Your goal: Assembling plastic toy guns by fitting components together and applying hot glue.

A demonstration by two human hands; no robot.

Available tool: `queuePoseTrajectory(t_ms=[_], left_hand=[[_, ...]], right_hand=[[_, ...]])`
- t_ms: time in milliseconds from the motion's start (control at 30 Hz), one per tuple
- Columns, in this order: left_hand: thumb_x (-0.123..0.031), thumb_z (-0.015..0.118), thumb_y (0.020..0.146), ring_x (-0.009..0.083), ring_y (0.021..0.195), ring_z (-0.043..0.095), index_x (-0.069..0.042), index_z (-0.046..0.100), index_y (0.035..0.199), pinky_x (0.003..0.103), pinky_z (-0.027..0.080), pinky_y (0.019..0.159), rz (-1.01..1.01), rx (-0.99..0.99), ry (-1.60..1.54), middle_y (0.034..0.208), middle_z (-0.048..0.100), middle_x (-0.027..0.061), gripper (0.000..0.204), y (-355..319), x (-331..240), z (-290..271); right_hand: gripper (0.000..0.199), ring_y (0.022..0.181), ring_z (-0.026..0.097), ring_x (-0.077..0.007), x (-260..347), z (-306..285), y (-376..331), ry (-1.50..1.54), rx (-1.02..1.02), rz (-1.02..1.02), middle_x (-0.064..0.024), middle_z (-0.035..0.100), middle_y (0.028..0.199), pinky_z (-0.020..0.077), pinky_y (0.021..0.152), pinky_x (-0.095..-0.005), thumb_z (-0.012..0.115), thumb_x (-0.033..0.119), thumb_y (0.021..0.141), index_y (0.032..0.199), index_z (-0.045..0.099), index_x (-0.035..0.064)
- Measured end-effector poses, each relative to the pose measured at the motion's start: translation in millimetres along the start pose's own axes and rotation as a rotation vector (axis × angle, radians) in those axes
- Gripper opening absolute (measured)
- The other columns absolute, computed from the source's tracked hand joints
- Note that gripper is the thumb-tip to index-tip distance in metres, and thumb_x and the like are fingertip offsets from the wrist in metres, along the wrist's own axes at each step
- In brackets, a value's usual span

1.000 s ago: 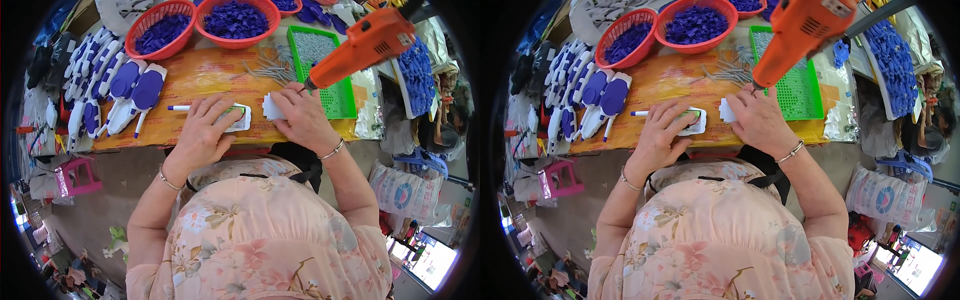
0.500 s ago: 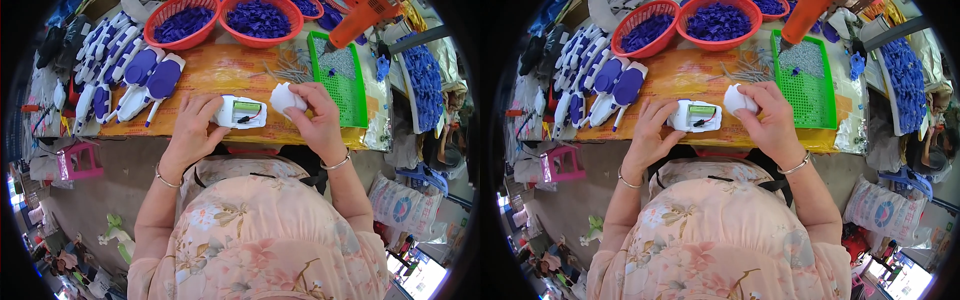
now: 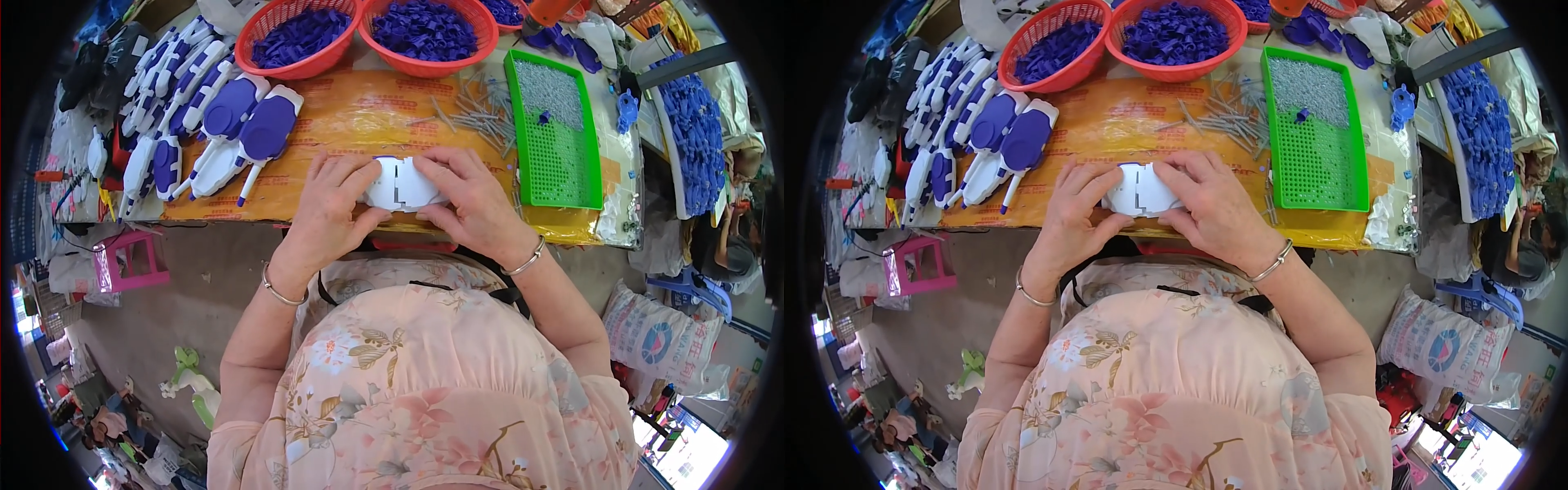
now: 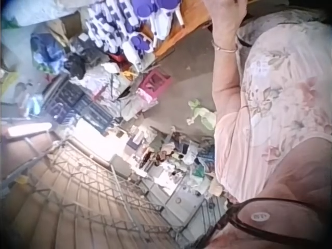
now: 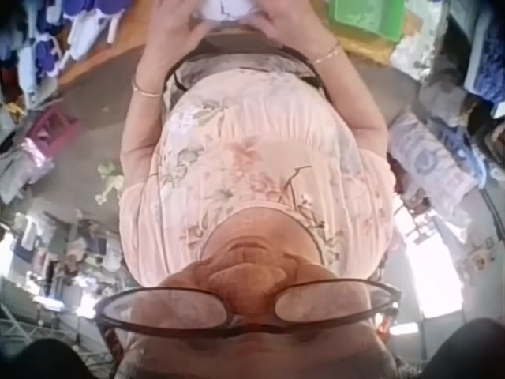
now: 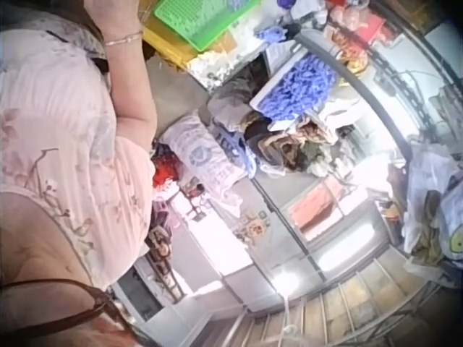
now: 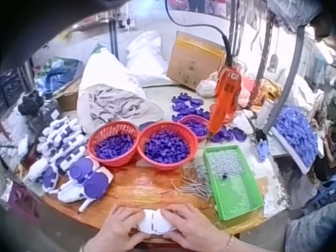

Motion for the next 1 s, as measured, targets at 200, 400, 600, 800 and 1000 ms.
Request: queuePoseTrajectory(t_ms=[200, 400, 600, 800, 1000], left_hand=[[-0.005, 0.081, 0.059, 0.0318, 0.102, 0.056, -0.003, 0.060, 0.112, 0.044, 0.040, 0.097, 0.032, -0.034, -0.054, 0.110, 0.061, 0.0129, 0.057, 0, 0, 0], [0.000, 0.081, 0.057, 0.0318, 0.102, 0.056, -0.001, 0.061, 0.111, 0.039, 0.049, 0.084, 0.016, -0.037, -0.105, 0.109, 0.060, 0.0142, 0.057, -1, 1, 4], [0.001, 0.080, 0.058, 0.0326, 0.101, 0.056, 0.000, 0.060, 0.111, 0.038, 0.052, 0.079, 0.006, -0.003, -0.145, 0.111, 0.058, 0.0163, 0.057, 3, 2, 7], [-0.013, 0.080, 0.063, 0.0356, 0.099, 0.054, 0.001, 0.055, 0.113, 0.043, 0.044, 0.084, 0.059, -0.002, -0.024, 0.106, 0.055, 0.0175, 0.058, 17, -20, 7], [-0.018, 0.080, 0.063, 0.0351, 0.093, 0.053, 0.000, 0.055, 0.110, 0.043, 0.044, 0.079, -0.058, 0.119, -0.008, 0.102, 0.053, 0.0169, 0.056, 30, -8, 15]], right_hand=[[0.052, 0.104, 0.051, -0.0315, 7, 0, -2, -0.117, 0.016, -0.035, -0.0127, 0.053, 0.113, 0.0406, 0.086, -0.0415, 0.074, 0.016, 0.071, 0.118, 0.056, 0.0035], [0.050, 0.103, 0.050, -0.0298, 6, -1, -1, -0.126, 0.050, 0.017, -0.0123, 0.052, 0.109, 0.0389, 0.086, -0.0415, 0.075, 0.016, 0.070, 0.115, 0.058, 0.0056], [0.049, 0.103, 0.051, -0.0313, -1, 6, 0, 0.016, -0.020, -0.012, -0.0130, 0.054, 0.107, 0.0404, 0.088, -0.0421, 0.075, 0.010, 0.067, 0.113, 0.059, 0.0036], [0.065, 0.105, 0.054, -0.0324, -15, 3, -5, 0.196, -0.104, 0.146, -0.0146, 0.058, 0.113, 0.0465, 0.089, -0.0373, 0.080, 0.009, 0.064, 0.123, 0.054, 0.0025], [0.066, 0.108, 0.049, -0.0367, -15, -5, -21, 0.213, -0.290, 0.170, -0.0168, 0.057, 0.114, 0.0418, 0.093, -0.0429, 0.079, 0.014, 0.067, 0.124, 0.050, 0.0029]])
Point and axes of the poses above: each hand's wrist, its own y-axis towards the middle knuckle, its own z-axis out of the palm, x = y × z, the point moved 9 cm from there along y, towards the middle knuckle
